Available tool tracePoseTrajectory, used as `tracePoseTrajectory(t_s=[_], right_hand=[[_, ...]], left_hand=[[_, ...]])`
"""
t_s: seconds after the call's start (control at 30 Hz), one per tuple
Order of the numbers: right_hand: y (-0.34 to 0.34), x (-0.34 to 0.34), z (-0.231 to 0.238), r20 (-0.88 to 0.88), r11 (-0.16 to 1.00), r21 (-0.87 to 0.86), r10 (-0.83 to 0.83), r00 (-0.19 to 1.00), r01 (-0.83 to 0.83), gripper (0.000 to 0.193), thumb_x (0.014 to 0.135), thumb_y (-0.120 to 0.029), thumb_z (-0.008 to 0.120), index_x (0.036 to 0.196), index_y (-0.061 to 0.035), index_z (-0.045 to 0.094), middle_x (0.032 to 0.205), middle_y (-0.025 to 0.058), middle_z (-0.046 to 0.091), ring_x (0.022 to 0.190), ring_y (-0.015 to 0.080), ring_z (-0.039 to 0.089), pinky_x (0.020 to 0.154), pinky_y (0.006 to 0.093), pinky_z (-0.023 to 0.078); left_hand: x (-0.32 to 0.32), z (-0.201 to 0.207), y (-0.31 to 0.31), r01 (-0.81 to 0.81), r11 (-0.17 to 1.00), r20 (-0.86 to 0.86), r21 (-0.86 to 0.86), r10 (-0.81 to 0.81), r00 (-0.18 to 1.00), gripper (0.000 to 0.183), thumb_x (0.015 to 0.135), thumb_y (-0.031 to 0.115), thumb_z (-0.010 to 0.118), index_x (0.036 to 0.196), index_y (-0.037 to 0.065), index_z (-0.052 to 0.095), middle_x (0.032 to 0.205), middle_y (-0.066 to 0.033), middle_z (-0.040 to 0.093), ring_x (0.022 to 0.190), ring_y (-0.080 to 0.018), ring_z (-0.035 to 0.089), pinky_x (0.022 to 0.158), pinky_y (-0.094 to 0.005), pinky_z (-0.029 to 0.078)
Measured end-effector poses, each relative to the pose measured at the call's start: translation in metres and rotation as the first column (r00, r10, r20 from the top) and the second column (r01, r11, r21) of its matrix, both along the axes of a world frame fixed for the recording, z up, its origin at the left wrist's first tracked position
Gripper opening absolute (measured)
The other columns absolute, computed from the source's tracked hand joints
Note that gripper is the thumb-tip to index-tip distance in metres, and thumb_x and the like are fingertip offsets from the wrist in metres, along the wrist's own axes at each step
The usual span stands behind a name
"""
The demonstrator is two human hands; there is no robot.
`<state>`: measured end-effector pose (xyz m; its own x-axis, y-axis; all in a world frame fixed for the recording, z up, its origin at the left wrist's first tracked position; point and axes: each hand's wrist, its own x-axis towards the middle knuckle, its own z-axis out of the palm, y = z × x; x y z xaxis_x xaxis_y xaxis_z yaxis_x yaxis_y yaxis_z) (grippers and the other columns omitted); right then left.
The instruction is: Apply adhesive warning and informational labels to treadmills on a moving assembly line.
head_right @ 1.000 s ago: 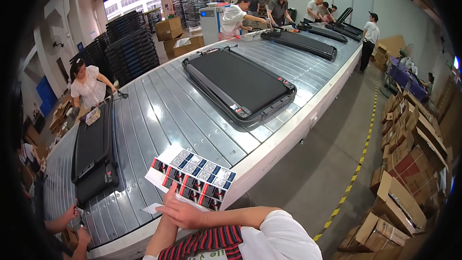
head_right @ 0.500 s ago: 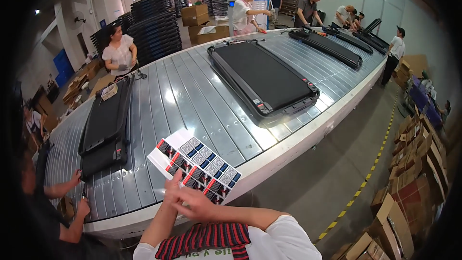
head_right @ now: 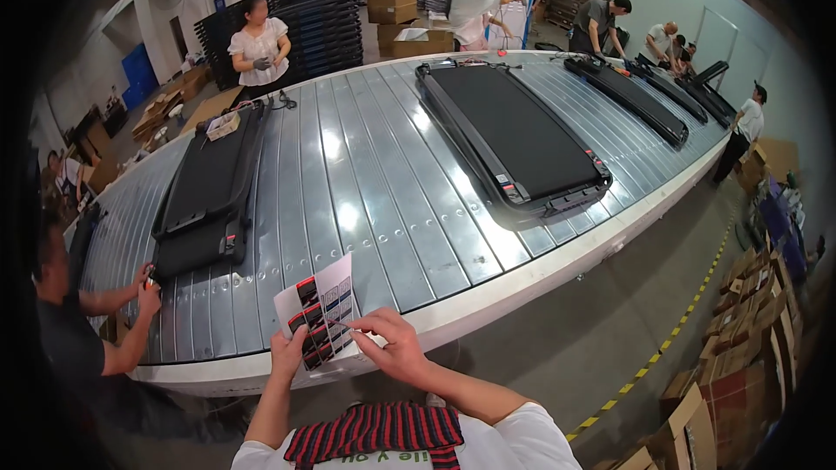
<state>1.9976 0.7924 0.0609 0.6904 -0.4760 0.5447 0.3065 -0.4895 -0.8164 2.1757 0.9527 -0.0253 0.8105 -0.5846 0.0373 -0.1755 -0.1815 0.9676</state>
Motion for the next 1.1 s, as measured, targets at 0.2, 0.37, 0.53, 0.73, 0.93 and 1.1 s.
tracePoseTrajectory(t_s=[0.2,0.37,0.53,0.73,0.93,1.1], right_hand=[[0.034,0.056,-0.007,-0.029,0.999,-0.045,-0.011,1.000,0.010,0.013,0.071,-0.002,0.065,0.084,-0.0031,0.062,0.082,0.0089,0.057,0.077,0.0181,0.055,0.067,0.0264,0.044],[0.087,0.124,-0.030,-0.115,0.997,0.041,0.070,0.991,-0.066,0.011,0.071,-0.003,0.066,0.082,-0.0018,0.061,0.085,0.0085,0.057,0.079,0.0177,0.055,0.071,0.0269,0.044],[0.121,0.185,-0.042,-0.183,0.988,0.136,0.097,0.978,-0.072,0.010,0.072,-0.004,0.066,0.080,-0.0010,0.060,0.086,0.0083,0.057,0.081,0.0165,0.055,0.072,0.0265,0.043],[0.149,0.216,-0.052,-0.235,0.982,0.187,0.078,0.969,-0.033,0.009,0.074,-0.007,0.065,0.079,-0.0012,0.060,0.084,0.0082,0.058,0.078,0.0172,0.056,0.069,0.0259,0.043],[0.139,0.241,-0.066,-0.351,0.934,0.358,0.148,0.924,-0.014,0.007,0.074,-0.006,0.064,0.079,-0.0011,0.061,0.080,0.0042,0.059,0.072,0.0095,0.053,0.065,0.0220,0.042],[0.121,0.262,-0.073,-0.321,0.756,0.650,0.184,0.929,0.075,0.006,0.075,-0.004,0.063,0.079,-0.0002,0.062,0.073,0.0012,0.060,0.069,0.0064,0.052,0.064,0.0195,0.041]], left_hand=[[0.044,-0.014,0.045,0.012,0.999,-0.030,-0.036,-0.013,0.999,0.026,0.081,0.019,0.058,0.095,-0.003,0.060,0.077,-0.0076,0.064,0.072,-0.0093,0.054,0.067,-0.0264,0.045],[0.100,-0.024,0.101,0.066,0.997,0.059,0.049,-0.069,0.996,0.024,0.081,0.019,0.058,0.094,0.000,0.060,0.076,-0.0118,0.064,0.069,-0.0114,0.056,0.064,-0.0284,0.045],[0.153,-0.016,0.151,0.118,0.979,0.180,0.164,-0.148,0.973,0.019,0.081,0.016,0.057,0.096,0.004,0.060,0.078,-0.0159,0.062,0.066,-0.0224,0.059,0.063,-0.0300,0.046],[0.195,-0.003,0.178,0.227,0.943,0.136,0.241,-0.265,0.955,0.017,0.081,0.013,0.056,0.096,0.005,0.060,0.076,-0.0151,0.060,0.065,-0.0283,0.058,0.060,-0.0314,0.045],[0.222,-0.015,0.189,0.254,0.934,0.083,0.249,-0.282,0.956,0.016,0.081,0.013,0.055,0.096,0.011,0.060,0.077,-0.0132,0.059,0.068,-0.0302,0.057,0.060,-0.0335,0.045],[0.239,-0.004,0.178,0.277,0.862,0.334,0.425,-0.433,0.837,0.012,0.080,0.012,0.052,0.090,0.011,0.059,0.079,-0.0088,0.061,0.069,-0.0273,0.060,0.057,-0.0347,0.047]])
